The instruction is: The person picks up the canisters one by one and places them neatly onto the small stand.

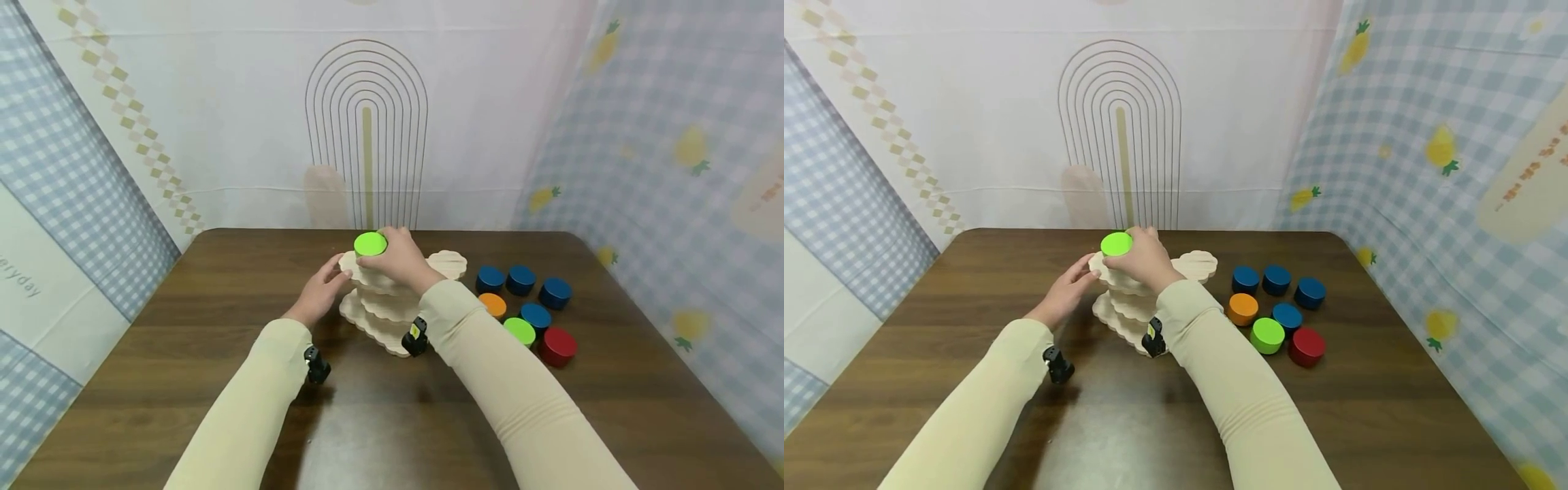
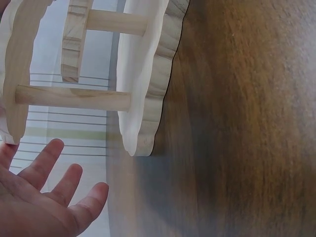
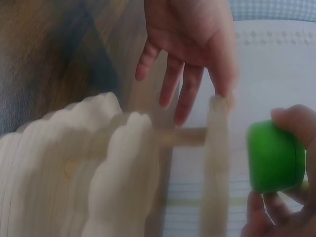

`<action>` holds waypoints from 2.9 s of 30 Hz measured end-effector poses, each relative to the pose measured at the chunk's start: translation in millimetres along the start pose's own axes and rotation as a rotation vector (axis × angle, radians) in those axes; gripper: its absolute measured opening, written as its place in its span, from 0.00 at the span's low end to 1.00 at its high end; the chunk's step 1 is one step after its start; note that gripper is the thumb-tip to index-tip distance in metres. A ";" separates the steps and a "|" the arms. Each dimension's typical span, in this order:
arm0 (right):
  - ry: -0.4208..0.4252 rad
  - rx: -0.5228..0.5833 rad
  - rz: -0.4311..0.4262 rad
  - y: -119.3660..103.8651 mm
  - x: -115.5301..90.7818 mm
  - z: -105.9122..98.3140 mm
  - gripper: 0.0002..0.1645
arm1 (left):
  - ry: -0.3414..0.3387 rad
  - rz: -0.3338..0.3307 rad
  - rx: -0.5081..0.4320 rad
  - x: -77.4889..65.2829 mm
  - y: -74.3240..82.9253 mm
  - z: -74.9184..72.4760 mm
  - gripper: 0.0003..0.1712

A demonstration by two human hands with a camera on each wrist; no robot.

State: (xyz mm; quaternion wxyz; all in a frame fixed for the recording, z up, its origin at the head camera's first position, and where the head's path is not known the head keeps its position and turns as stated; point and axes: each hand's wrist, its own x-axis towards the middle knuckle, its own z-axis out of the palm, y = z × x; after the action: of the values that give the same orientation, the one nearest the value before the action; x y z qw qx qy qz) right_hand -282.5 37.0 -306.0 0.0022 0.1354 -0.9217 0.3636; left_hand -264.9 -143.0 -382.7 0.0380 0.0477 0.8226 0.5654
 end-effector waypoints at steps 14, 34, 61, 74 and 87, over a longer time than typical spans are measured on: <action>-0.009 -0.011 0.008 3.9 1.3 7.3 0.40 | -0.026 0.030 -0.030 1.7 2.6 10.5 0.33; 0.000 -0.059 0.009 9.5 -4.6 9.4 0.51 | -0.041 0.013 -0.003 0.3 4.1 13.6 0.33; -0.017 -0.343 -0.179 80.6 -77.6 -64.2 0.54 | -0.018 -0.014 -0.031 -0.2 4.6 13.9 0.35; -0.027 -0.340 -0.076 133.5 -108.1 -101.1 0.57 | -0.020 -0.003 -0.039 3.2 9.2 18.2 0.35; 0.015 -0.323 0.032 183.2 -137.7 -126.6 0.60 | -0.006 -0.017 -0.039 1.5 8.0 17.1 0.35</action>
State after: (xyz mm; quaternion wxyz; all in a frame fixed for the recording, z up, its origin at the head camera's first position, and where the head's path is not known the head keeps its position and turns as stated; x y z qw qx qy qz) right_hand -207.8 284.2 -349.6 0.0248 0.1159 -0.9701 0.2119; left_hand -264.1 -124.1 -381.3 0.0462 0.0419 0.8118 0.5806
